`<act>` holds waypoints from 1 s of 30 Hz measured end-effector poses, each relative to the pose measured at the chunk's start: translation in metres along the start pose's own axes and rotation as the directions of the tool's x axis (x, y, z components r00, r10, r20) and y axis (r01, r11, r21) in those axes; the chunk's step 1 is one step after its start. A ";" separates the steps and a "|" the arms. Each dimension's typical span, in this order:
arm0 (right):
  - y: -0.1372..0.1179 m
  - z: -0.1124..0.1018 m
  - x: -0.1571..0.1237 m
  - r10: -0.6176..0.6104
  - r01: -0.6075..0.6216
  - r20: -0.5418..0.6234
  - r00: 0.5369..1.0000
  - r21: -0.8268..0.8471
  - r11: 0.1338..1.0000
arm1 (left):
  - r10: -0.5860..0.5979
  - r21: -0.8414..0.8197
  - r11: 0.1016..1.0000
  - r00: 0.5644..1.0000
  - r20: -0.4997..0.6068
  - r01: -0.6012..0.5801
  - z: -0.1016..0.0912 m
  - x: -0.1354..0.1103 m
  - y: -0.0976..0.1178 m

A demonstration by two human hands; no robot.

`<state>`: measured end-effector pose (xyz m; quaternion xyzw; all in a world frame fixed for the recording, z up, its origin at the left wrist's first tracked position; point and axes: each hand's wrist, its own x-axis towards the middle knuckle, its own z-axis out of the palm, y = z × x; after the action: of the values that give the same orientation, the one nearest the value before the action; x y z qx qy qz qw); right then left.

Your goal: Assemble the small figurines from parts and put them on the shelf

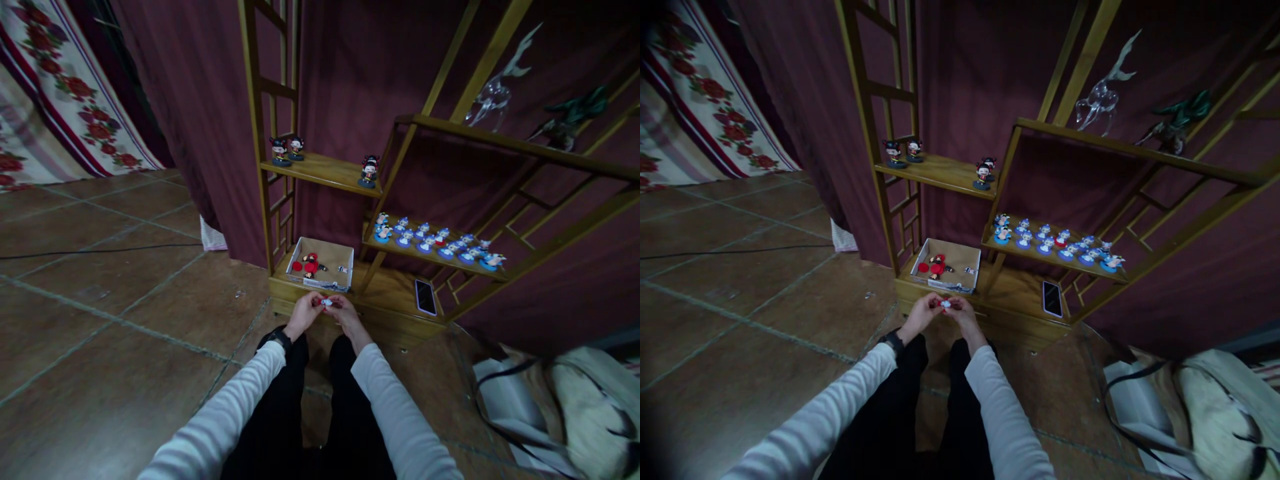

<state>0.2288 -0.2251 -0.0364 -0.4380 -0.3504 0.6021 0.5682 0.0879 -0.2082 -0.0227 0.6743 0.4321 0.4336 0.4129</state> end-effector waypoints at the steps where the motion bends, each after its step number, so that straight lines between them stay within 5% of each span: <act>1: -0.002 0.000 -0.001 -0.009 0.009 0.011 1.000 0.012 1.000 | 0.030 0.065 0.997 1.000 0.006 -0.030 -0.001 -0.002 0.004; 9: -0.014 -0.008 -0.004 -0.013 0.010 0.022 1.000 0.093 0.996 | 0.285 0.530 0.772 0.937 0.205 -0.350 -0.008 -0.014 0.032; 17: -0.015 -0.019 -0.004 0.062 -0.063 0.022 0.998 0.058 0.996 | 0.309 0.706 0.528 0.881 0.358 -0.472 -0.006 -0.019 0.032; 30: -0.009 -0.023 -0.002 0.065 -0.066 0.016 0.998 0.041 0.997 | 0.305 0.736 0.447 0.860 0.409 -0.509 -0.005 -0.022 0.034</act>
<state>0.2533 -0.2280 -0.0363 -0.4329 -0.3272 0.6307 0.5547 0.0850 -0.2376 0.0050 0.9132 0.3595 0.1902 -0.0241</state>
